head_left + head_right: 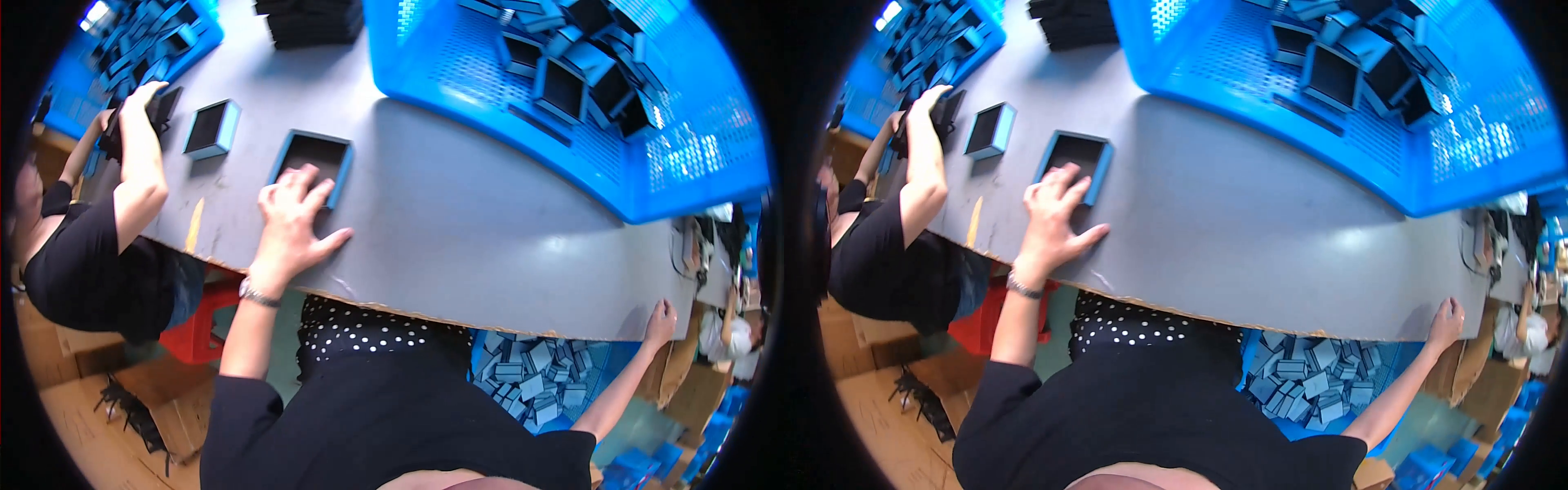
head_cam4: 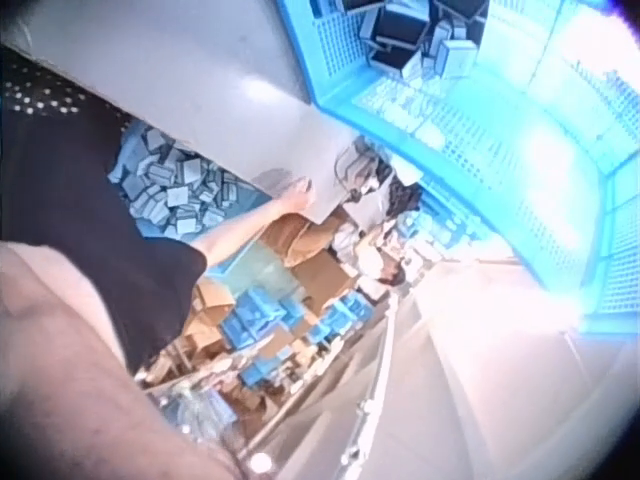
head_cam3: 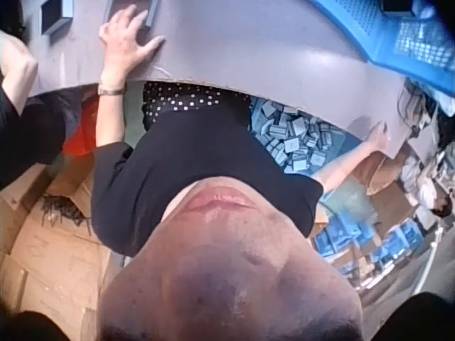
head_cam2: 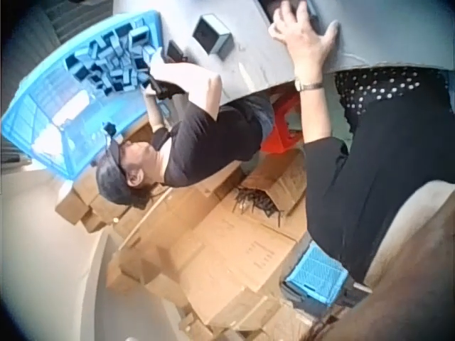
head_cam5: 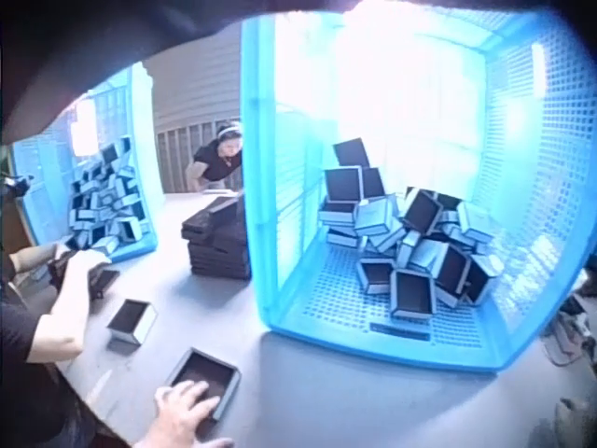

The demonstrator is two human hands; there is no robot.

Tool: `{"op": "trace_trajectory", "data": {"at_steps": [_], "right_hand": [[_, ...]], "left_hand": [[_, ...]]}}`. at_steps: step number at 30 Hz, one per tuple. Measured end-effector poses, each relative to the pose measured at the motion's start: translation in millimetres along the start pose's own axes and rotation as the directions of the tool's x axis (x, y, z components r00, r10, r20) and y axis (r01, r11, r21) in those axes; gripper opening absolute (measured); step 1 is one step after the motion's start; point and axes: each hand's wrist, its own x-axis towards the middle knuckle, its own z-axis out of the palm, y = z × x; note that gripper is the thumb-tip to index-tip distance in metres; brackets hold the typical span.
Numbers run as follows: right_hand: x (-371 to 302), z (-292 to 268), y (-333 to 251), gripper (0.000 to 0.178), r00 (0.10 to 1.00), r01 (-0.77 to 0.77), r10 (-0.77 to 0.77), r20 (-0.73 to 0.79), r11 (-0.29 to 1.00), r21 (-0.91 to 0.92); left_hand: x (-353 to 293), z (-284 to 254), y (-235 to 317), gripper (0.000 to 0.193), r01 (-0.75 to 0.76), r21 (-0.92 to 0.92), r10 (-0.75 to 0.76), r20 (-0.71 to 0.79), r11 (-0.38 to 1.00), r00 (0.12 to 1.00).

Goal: Assembling and packaging small blue jewelry boxes into larger groups for distribution.

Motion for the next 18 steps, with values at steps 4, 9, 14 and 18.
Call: {"op": "trace_trajectory", "data": {"at_steps": [4, 9, 14, 18], "right_hand": [[-25.2, -18.6, -241.1, 0.024, 0.829, 0.480, -0.559, -0.017, 0.696, 0.534], [29.3, 51.0, -437.4, 0.060, 0.701, 0.707, -0.666, -0.254, 0.604, 0.368], [70.7, 69.7, -458.1, 0.039, 0.735, 0.617, -0.674, 0.076, 0.710, 0.339], [7.8, 17.1, -449.8, 0.025, 0.639, 0.683, -0.745, -0.194, 0.433, 0.589]], "left_hand": [[5.1, 27.4, 37.7, 0.047, -0.093, -0.083, 0.089, -0.054, 0.992, 0.995], [-8.2, 22.6, 84.8, 0.049, -0.053, -0.219, 0.071, 0.078, 0.974, 0.994], [-5.6, -18.1, 65.0, 0.075, -0.118, -0.301, 0.121, -0.009, 0.946, 0.993], [-13.0, -8.9, 3.0, 0.085, -0.047, -0.341, 0.015, -0.095, 0.939, 0.995]]}}
